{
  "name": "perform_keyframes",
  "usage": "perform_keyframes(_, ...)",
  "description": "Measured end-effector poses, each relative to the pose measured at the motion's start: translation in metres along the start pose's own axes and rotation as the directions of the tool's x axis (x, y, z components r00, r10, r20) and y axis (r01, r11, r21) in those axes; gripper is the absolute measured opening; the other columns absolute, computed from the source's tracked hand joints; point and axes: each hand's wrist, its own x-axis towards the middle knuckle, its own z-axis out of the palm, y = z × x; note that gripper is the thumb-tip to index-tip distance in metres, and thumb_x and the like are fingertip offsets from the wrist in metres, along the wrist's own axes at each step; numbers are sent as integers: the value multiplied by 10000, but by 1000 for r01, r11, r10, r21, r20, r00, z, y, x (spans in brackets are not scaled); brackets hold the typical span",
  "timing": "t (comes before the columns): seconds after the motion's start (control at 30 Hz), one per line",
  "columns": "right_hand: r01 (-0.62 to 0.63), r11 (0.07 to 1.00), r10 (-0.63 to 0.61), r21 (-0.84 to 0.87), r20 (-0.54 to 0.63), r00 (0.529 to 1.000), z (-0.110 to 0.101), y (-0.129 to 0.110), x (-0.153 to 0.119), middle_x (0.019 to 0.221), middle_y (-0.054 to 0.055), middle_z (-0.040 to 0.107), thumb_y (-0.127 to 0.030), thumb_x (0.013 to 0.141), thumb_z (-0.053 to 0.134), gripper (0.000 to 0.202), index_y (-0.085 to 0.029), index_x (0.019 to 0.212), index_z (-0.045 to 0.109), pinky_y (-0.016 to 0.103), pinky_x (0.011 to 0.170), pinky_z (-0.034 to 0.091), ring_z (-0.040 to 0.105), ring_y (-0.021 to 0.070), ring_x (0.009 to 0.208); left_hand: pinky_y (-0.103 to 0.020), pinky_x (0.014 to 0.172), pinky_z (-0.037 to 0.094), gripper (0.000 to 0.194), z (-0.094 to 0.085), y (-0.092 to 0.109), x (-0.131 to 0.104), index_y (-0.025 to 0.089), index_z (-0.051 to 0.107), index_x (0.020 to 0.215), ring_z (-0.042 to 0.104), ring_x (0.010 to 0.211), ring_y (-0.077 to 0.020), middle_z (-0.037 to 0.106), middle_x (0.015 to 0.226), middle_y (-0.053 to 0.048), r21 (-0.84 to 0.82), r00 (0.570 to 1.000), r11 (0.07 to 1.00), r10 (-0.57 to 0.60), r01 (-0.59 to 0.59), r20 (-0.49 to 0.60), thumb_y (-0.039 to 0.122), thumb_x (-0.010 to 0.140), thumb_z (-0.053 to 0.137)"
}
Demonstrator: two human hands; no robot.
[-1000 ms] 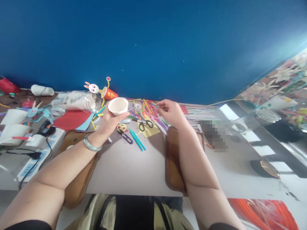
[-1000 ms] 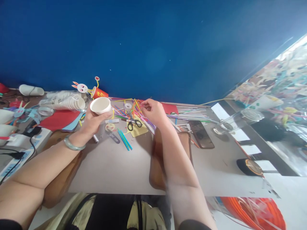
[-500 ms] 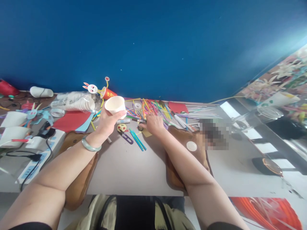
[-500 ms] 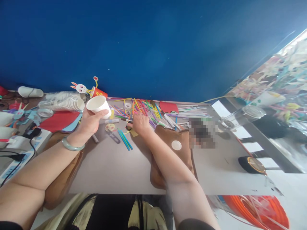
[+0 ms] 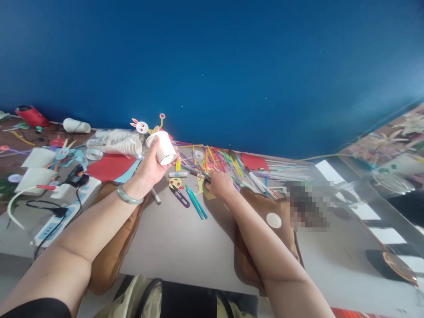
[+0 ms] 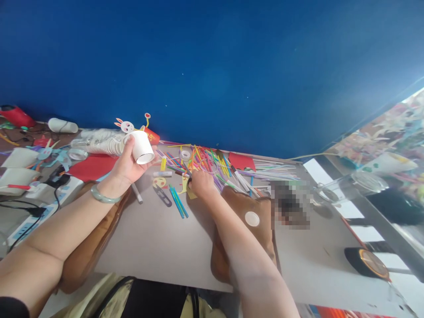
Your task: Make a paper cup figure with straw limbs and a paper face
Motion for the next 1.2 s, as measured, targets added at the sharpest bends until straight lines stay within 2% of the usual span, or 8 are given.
perform_keyframes(0.17,-26,1000,26,-5,-8,1000,-14,8,-4,1017,189,760,-225,894,542,286,-152,1135,678,352,776,506,728,329,1023,-357,753,623,570,2,13,2,210,637,1021,695,724,-178,692,778,-28,-88,999,996,-17,13,-40,716,764,689)
perform_keyframes(0.4,59,984,-20,167,-225,974,-38,0,-34,928,73,789,-326,891,568,289,-236,1143,677,317,665,451,738,282,873,-368,788,619,485,3,16,3,197,619,1011,685,693,-160,682,757,-9,-227,995,971,-88,74,-52,642,828,673)
perform_keyframes(0.5,220,932,-104,288,-369,924,-39,-8,-51,903,40,788,-338,877,581,265,-266,1107,691,297,648,461,728,230,776,-383,792,618,428,5,18,4,198,602,1005,686,680,-163,674,733,-6,-290,989,951,-130,104,-73,600,866,653)
perform_keyframes(0.67,526,766,-262,370,-567,780,-34,-22,-68,763,16,747,-264,862,578,264,-212,1092,696,256,595,474,689,169,647,-398,810,612,418,9,21,4,175,605,984,689,667,-171,681,738,-32,-326,980,936,-174,133,-97,585,904,608)
perform_keyframes(0.73,592,722,-316,357,-591,742,-30,-27,-69,768,20,744,-235,866,571,250,-189,1078,694,247,601,486,683,156,638,-399,819,610,403,9,20,4,169,608,962,690,671,-171,676,730,-30,-338,982,931,-174,139,-76,570,916,600)
perform_keyframes(0.83,629,700,-360,338,-594,719,-25,-31,-67,797,35,751,-224,884,556,245,-170,1083,688,245,584,486,666,145,606,-391,806,612,359,8,18,4,173,611,946,692,674,-172,673,731,-22,-343,988,929,-157,142,-16,530,923,610)
perform_keyframes(0.97,622,707,-352,338,-594,723,-21,-32,-63,785,35,743,-225,895,548,257,-166,1105,685,247,545,468,624,136,543,-387,781,614,337,9,16,2,173,631,968,694,673,-176,676,749,-22,-354,984,919,-176,174,28,501,892,664)
perform_keyframes(1.2,628,693,-343,355,-603,720,-19,-32,-59,750,28,721,-225,893,552,263,-168,1110,690,243,533,458,608,134,537,-395,764,621,328,12,14,-1,165,615,1034,702,690,-191,688,790,-41,-384,973,899,-231,213,-2,465,908,657)
